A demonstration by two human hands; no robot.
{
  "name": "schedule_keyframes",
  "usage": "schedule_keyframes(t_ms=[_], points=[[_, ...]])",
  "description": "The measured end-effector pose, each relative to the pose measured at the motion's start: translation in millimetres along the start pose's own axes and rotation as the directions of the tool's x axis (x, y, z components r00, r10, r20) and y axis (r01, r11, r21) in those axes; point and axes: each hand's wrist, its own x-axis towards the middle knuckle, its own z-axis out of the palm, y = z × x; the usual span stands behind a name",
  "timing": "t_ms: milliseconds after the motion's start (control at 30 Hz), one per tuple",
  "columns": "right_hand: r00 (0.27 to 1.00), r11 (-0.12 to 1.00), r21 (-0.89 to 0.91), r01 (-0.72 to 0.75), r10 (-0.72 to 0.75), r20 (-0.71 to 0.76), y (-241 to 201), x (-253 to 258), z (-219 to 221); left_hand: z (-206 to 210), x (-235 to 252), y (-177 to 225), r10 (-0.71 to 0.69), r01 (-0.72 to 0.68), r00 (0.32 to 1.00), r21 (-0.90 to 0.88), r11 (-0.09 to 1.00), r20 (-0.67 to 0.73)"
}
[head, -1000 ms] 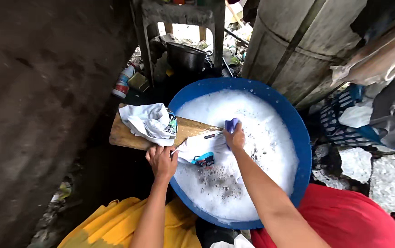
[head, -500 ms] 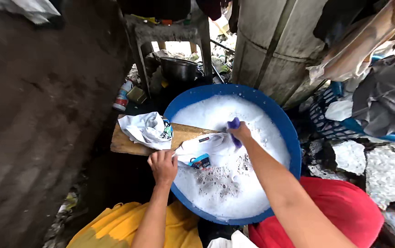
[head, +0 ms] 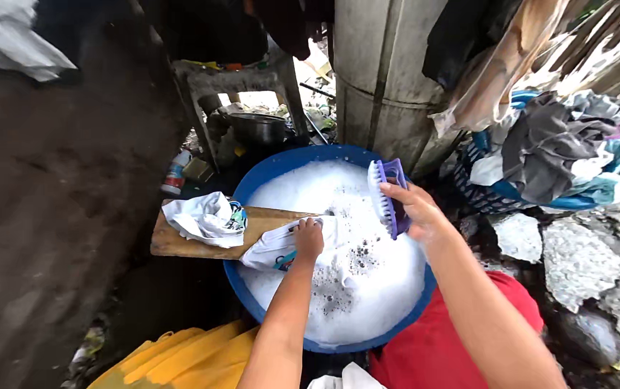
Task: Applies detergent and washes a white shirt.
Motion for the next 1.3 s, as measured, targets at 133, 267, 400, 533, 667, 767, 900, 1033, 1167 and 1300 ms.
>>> schedule_keyframes(t_ms=[133, 267, 400, 533, 667, 767, 900, 1033, 1167, 1300], points=[[1.000, 0.993, 0.117, -0.013, 0.015, -0.016, 2.6, -3.9, 3.7, -15.9, -7.4, 1.0, -0.131, 0.138, 0.990, -0.257, 0.957, 0.044], [0.994, 0.995, 0.089, 0.052, -0.060, 0.088, -5.9, -11.4, 10.7, -43.9, -48.1, -6.5, -0.127, 0.332, 0.926, -0.605, 0.724, 0.357], [0.992, 0.999, 0.042, 0.014, -0.019, 0.124, 2.4, -8.5, 12.2, -77.3, -76.6, -20.6, 0.089, 0.281, 0.928, -0.836, 0.472, 0.362], [0.989, 0.997, 0.045, -0.063, 0.056, 0.139, 21.1, 3.1, 13.1, -121.3, -112.6, -32.5, 0.259, 0.113, 0.945, -0.945, 0.308, 0.198], [0.958, 0.983, 0.047, -0.176, 0.160, 0.237, 53.3, 18.4, 19.0, -146.3, -140.3, -37.9, 0.324, 0.007, 0.943, -0.979, 0.205, 0.074], [0.917, 0.971, 0.029, -0.237, 0.214, 0.336, 86.1, 23.7, 26.3, -158.5, -157.0, -36.5, 0.361, -0.058, 0.933, -0.992, 0.113, -0.013], [0.914, 0.975, -0.018, -0.220, 0.213, 0.344, 92.2, 25.0, 28.5, -128.8, -157.2, -58.5, 0.039, -0.221, 0.973, -0.966, -0.134, -0.228], [0.948, 0.982, -0.033, -0.184, 0.186, 0.259, 90.3, 24.8, 26.8, -48.6, -145.9, -73.5, -0.162, 0.104, 0.982, -0.994, 0.030, 0.098], [0.927, 0.973, -0.078, -0.218, 0.231, 0.294, 108.3, 30.7, 31.7, -57.6, -155.4, -60.5, -0.110, 0.094, 0.989, -0.995, -0.044, 0.098], [0.927, 0.966, 0.090, -0.240, 0.201, 0.316, 120.0, 15.4, 56.8, -90.3, -168.1, -51.1, 0.086, -0.038, 0.995, -0.997, -0.067, -0.044]])
